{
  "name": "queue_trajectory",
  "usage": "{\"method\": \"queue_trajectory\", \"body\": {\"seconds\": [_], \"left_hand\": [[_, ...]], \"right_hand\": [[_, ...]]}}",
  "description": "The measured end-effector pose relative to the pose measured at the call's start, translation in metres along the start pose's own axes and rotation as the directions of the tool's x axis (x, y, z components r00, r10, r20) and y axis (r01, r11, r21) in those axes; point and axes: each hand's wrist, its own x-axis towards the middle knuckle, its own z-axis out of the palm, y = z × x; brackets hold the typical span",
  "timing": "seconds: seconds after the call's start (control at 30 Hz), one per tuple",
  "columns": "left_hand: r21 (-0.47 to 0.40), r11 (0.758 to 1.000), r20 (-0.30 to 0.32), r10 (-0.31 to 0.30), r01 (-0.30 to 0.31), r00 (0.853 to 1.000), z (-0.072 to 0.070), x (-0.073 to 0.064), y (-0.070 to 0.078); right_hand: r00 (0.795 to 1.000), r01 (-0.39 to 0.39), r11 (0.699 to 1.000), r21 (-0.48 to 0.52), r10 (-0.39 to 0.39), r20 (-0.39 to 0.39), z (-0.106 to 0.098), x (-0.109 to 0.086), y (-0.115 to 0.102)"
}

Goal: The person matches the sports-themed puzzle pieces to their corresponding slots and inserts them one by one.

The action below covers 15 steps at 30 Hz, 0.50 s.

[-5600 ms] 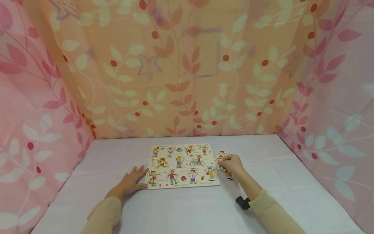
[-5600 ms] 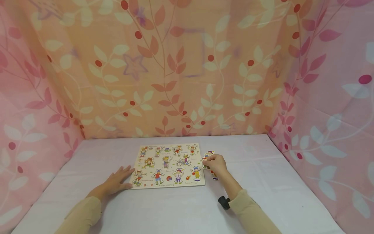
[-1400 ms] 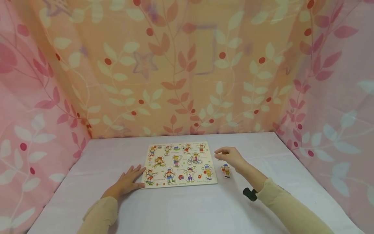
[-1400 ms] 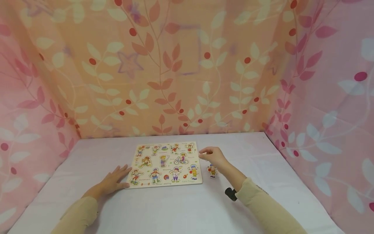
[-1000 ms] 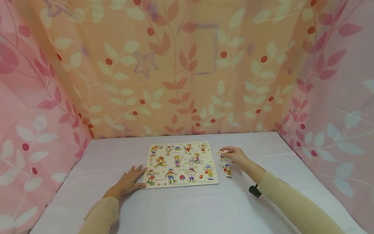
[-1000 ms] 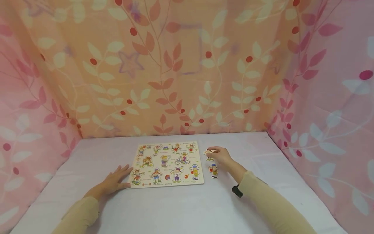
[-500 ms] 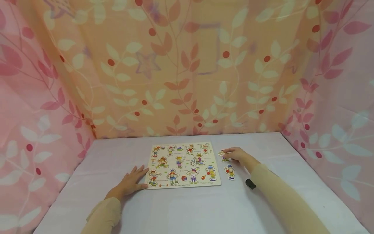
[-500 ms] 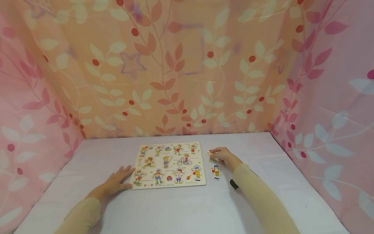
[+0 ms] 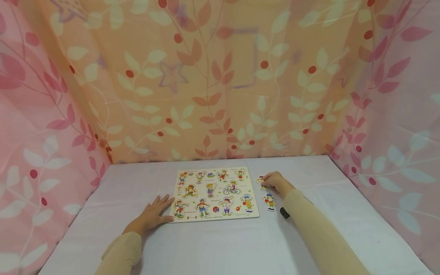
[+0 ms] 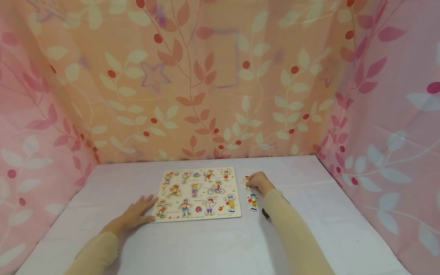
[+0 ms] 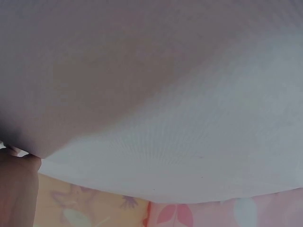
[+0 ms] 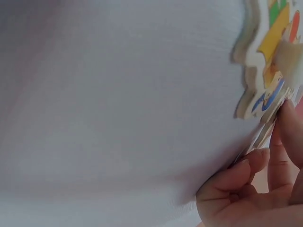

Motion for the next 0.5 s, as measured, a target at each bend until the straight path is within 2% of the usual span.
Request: {"method": "queue_trajectory", "body": {"seconds": [0.13, 0.3, 0.5], "left_hand": [[-0.005, 1.000, -0.007, 0.011, -0.011, 1.000, 0.000, -0.002, 0.000], [0.000, 1.000, -0.009, 0.022, -0.022, 1.000, 0.000, -0.001, 0.001], [-0.005, 1.000, -0.004, 0.017, -0.017, 1.000, -0.001, -0.001, 0.000]], "right_hand": [[0.999, -0.025, 1.000, -0.011, 0.025, -0.023, 0.003, 0.000, -0.003], [0.998, -0.047, 0.998, 0.037, 0.048, -0.028, 0.002, -0.006, -0.003], [1.000, -0.019, 0.997, 0.079, 0.020, -0.020, 0.000, -0.018, -0.003]]}}
